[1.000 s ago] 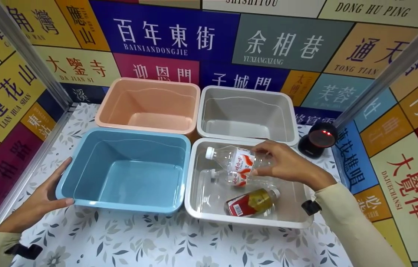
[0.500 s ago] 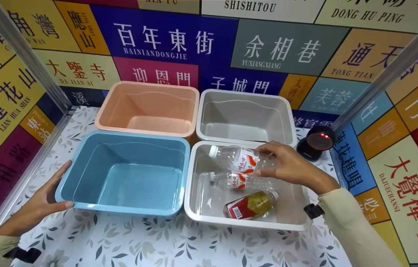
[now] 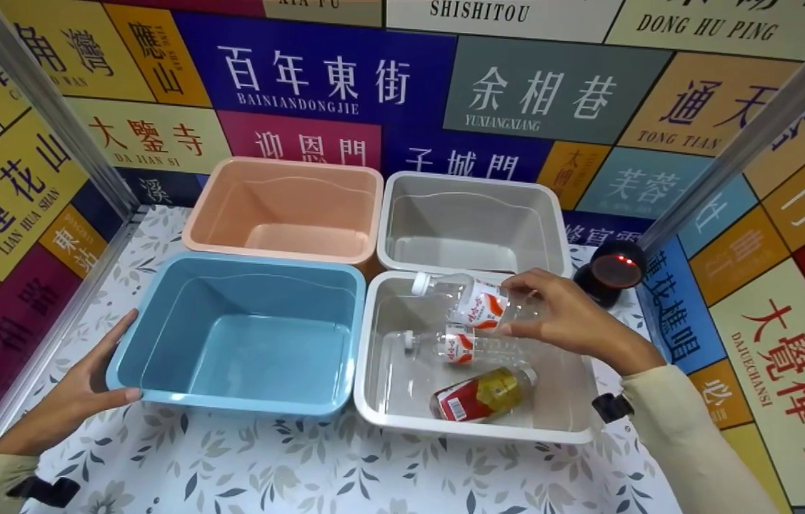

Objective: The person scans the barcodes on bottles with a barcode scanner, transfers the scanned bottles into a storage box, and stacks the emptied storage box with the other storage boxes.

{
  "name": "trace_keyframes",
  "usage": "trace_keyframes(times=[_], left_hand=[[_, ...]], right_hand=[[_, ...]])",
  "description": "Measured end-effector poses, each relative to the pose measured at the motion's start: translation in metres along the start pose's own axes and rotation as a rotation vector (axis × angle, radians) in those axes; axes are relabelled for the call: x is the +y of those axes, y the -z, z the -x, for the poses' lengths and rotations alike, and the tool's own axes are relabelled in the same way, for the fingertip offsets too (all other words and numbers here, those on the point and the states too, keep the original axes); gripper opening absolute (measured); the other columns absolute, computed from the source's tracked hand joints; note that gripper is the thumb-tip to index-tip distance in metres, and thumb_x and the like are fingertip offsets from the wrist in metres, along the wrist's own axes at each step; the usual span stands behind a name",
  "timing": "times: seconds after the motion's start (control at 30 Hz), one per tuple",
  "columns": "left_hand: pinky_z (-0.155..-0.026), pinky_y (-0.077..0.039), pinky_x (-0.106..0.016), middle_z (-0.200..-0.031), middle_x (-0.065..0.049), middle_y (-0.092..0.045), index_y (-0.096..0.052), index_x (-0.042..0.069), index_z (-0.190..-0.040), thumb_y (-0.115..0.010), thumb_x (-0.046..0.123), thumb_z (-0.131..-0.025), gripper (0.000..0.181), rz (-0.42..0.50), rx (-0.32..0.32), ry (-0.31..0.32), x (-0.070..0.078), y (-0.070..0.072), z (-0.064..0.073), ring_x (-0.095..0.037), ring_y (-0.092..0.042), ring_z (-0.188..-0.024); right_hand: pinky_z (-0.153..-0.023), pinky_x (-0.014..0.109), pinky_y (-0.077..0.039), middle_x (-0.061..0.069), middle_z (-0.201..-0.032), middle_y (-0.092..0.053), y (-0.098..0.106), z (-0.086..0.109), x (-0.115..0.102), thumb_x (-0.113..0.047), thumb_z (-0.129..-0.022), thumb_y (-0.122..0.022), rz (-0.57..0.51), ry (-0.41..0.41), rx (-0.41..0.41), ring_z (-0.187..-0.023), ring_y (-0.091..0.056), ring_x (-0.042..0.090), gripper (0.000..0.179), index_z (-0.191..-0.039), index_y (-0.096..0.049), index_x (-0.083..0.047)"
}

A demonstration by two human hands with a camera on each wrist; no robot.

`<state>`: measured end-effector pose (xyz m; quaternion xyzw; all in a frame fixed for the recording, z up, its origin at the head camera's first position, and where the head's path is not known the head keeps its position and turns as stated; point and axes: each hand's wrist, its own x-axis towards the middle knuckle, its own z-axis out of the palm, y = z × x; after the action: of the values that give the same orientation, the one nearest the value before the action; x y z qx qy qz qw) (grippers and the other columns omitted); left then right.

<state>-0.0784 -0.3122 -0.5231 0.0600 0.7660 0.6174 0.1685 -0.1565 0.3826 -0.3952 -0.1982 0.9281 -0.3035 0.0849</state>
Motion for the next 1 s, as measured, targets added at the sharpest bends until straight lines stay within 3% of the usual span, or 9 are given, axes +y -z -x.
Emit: trace_keyframes(times=[0.07,0.17,0.27,0.37,0.47,0.57,0.67,0.77,1.0], left_hand=[[-0.107,-0.045,-0.019,-0.185,-0.003,0.009,-0.002,0.046,-0.176,-0.076,0.017,-0.103,0.108,-0.003,-0.004,-0.001,0.000,0.001,0.000,-0.046,-0.001,-0.167],[-0.106,-0.044,-0.018,-0.185,-0.003,0.008,-0.002,0.048,-0.176,-0.077,0.018,-0.103,0.108,-0.002,-0.002,-0.001,-0.001,0.001,-0.001,-0.046,-0.002,-0.167],[-0.107,-0.044,-0.019,-0.185,-0.003,0.008,-0.002,0.049,-0.176,-0.077,0.018,-0.102,0.109,-0.003,-0.001,-0.002,-0.001,0.001,-0.001,-0.046,-0.002,-0.167],[-0.108,-0.044,-0.020,-0.185,-0.003,0.008,-0.002,0.050,-0.175,-0.077,0.018,-0.102,0.109,-0.005,-0.002,-0.002,-0.001,0.001,-0.001,-0.046,-0.002,-0.167],[-0.108,-0.043,-0.020,-0.185,-0.003,0.008,-0.002,0.050,-0.175,-0.077,0.018,-0.102,0.109,-0.005,-0.002,0.001,-0.001,0.001,-0.001,-0.046,-0.002,-0.167],[-0.107,-0.044,-0.019,-0.185,-0.003,0.007,-0.002,0.049,-0.176,-0.077,0.018,-0.102,0.110,0.001,-0.001,0.001,-0.001,0.001,-0.001,-0.046,-0.003,-0.167],[-0.107,-0.044,-0.019,-0.185,-0.003,0.007,-0.002,0.046,-0.177,-0.078,0.018,-0.102,0.111,0.002,0.002,0.000,-0.001,0.000,-0.001,-0.046,-0.003,-0.167],[-0.112,-0.044,-0.026,-0.185,-0.002,0.007,-0.001,0.045,-0.177,-0.078,0.018,-0.102,0.111,-0.007,0.004,0.003,0.000,0.000,-0.001,-0.045,-0.004,-0.167],[-0.112,-0.043,-0.026,-0.185,0.000,0.009,-0.002,0.046,-0.177,-0.075,0.016,-0.103,0.108,-0.009,-0.001,0.001,0.000,0.001,0.000,-0.044,0.001,-0.167]], right_hand=[[-0.103,0.077,-0.050,0.018,-0.148,-0.065,0.001,0.002,-0.001,-0.025,-0.093,-0.091,-0.004,-0.005,0.004,-0.130,-0.065,0.048,0.059,-0.144,-0.068,-0.009],[-0.101,0.072,-0.055,0.017,-0.150,-0.063,0.003,0.004,0.001,-0.025,-0.093,-0.091,-0.003,-0.020,0.008,-0.130,-0.064,0.049,0.060,-0.146,-0.067,-0.009],[-0.100,0.045,-0.060,0.015,-0.149,-0.064,0.005,0.004,0.004,-0.024,-0.093,-0.091,0.015,-0.024,0.015,-0.127,-0.066,0.043,0.060,-0.146,-0.068,-0.011],[-0.095,0.020,-0.052,0.011,-0.145,-0.066,0.006,0.005,0.007,-0.022,-0.092,-0.092,0.035,-0.015,0.030,-0.122,-0.066,0.030,0.060,-0.146,-0.069,-0.013],[-0.093,0.011,-0.047,0.009,-0.143,-0.068,0.006,0.006,0.009,-0.021,-0.091,-0.093,0.047,-0.006,0.043,-0.117,-0.065,0.020,0.060,-0.145,-0.070,-0.013],[-0.097,0.019,-0.053,0.010,-0.142,-0.068,0.007,0.008,0.010,-0.023,-0.091,-0.093,0.054,-0.013,0.052,-0.117,-0.066,0.021,0.060,-0.145,-0.069,-0.013],[-0.102,0.046,-0.061,0.013,-0.145,-0.065,0.009,0.011,0.010,-0.026,-0.093,-0.092,0.040,-0.029,0.049,-0.122,-0.067,0.035,0.061,-0.147,-0.067,-0.012],[-0.099,0.068,-0.056,0.014,-0.147,-0.063,0.010,0.013,0.011,-0.030,-0.094,-0.090,0.024,-0.045,0.052,-0.126,-0.066,0.045,0.062,-0.148,-0.065,-0.011],[-0.100,0.073,-0.052,0.019,-0.143,-0.064,0.013,0.015,0.018,-0.026,-0.094,-0.091,0.038,-0.046,0.078,-0.125,-0.066,0.050,0.065,-0.150,-0.064,-0.006]])
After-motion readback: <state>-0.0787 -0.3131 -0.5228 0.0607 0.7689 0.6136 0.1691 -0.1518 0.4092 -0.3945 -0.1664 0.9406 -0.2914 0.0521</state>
